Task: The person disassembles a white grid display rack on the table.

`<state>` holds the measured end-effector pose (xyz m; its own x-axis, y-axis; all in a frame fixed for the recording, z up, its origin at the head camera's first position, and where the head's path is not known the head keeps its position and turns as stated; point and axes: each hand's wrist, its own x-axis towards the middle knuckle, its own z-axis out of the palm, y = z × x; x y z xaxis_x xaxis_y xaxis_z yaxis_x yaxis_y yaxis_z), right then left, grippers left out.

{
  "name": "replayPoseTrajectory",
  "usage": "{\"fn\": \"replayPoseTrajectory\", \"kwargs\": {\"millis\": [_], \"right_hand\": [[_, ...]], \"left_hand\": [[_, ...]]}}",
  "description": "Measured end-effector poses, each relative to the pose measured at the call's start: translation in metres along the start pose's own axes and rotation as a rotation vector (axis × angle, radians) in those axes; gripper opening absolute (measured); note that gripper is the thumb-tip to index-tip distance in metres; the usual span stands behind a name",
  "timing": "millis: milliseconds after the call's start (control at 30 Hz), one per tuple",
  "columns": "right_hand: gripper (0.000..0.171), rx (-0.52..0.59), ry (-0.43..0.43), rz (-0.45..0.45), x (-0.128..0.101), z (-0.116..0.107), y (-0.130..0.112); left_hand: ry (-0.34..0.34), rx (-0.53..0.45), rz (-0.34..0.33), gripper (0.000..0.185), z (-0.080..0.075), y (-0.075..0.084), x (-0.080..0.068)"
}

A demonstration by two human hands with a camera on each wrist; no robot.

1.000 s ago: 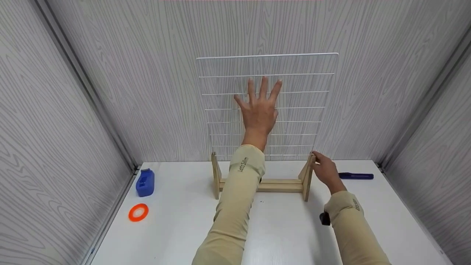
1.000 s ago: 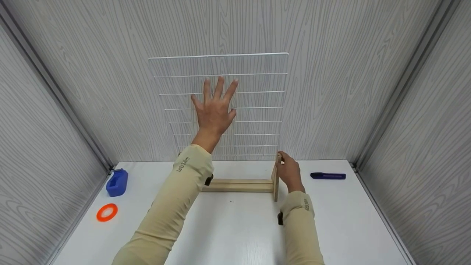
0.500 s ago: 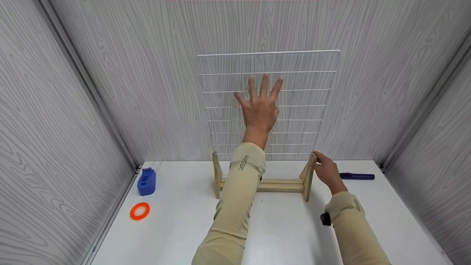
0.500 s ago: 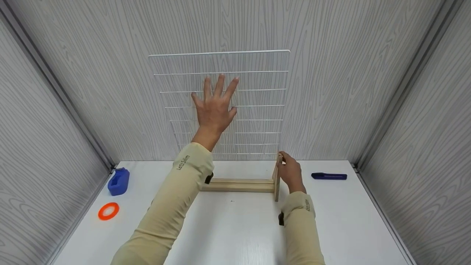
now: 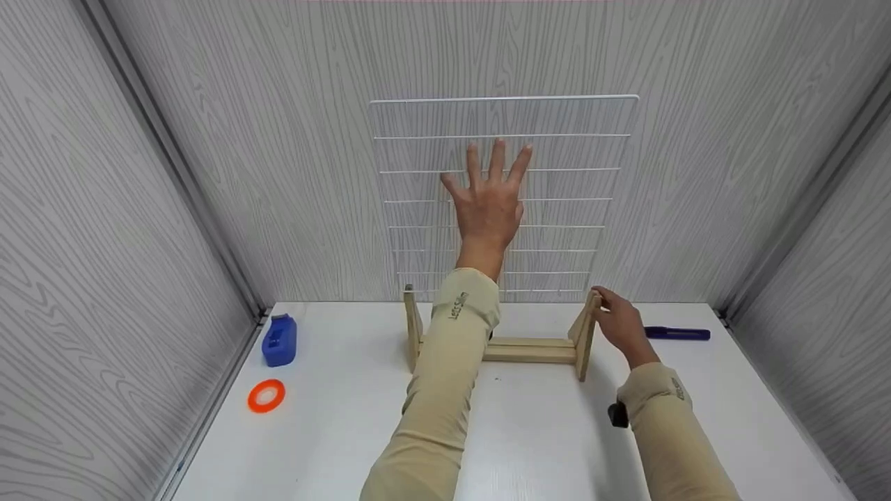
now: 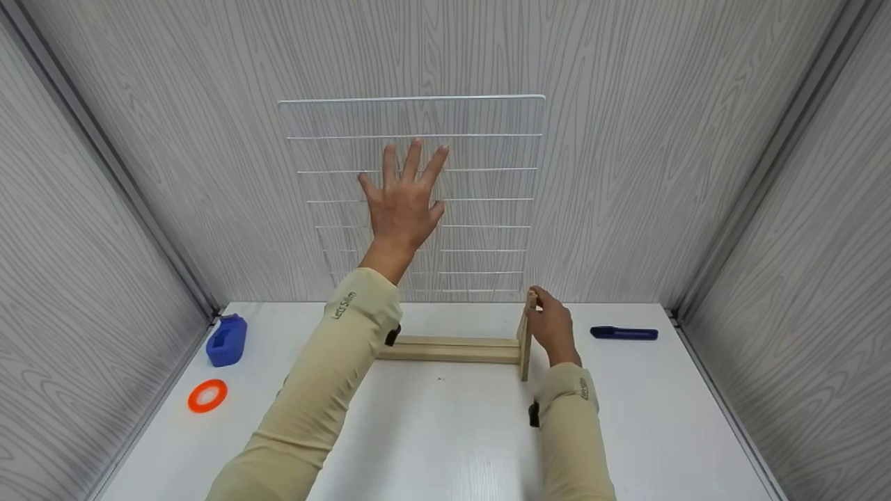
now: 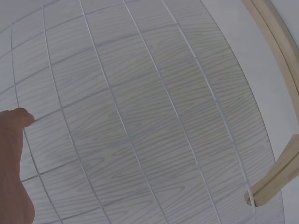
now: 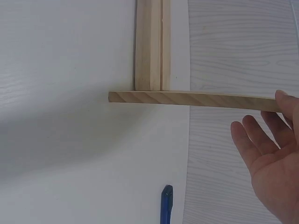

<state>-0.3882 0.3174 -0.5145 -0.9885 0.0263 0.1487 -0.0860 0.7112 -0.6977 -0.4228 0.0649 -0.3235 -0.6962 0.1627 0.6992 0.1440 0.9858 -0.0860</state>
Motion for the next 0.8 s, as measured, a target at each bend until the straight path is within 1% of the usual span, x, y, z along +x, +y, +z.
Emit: {"fn": "replayPoseTrajectory", "kwargs": {"millis": [167, 333, 567, 667, 800], "right_hand": [[0.05, 0.024, 0.0, 0.027, -0.001, -0.001, -0.001], [0.05, 0.024, 0.015, 0.023, -0.003, -0.001, -0.001], [0.049, 0.034, 0.03, 0.018, -0.006, -0.004, 0.0], [0.049, 0.027, 0.029, 0.024, -0.009, -0.005, 0.002], [0.05, 0.015, 0.033, 0.024, -0.013, -0.006, 0.005]], "left_hand": [[-0.015, -0.009, -0.001, 0.086, -0.001, -0.004, 0.0], [-0.034, -0.03, 0.0, 0.087, -0.004, -0.006, 0.001], [0.006, -0.046, 0.001, 0.083, -0.008, -0.006, 0.002], [0.005, -0.039, 0.001, 0.085, -0.008, -0.007, 0.0], [-0.016, -0.021, -0.009, 0.085, -0.007, -0.01, -0.003]]}}
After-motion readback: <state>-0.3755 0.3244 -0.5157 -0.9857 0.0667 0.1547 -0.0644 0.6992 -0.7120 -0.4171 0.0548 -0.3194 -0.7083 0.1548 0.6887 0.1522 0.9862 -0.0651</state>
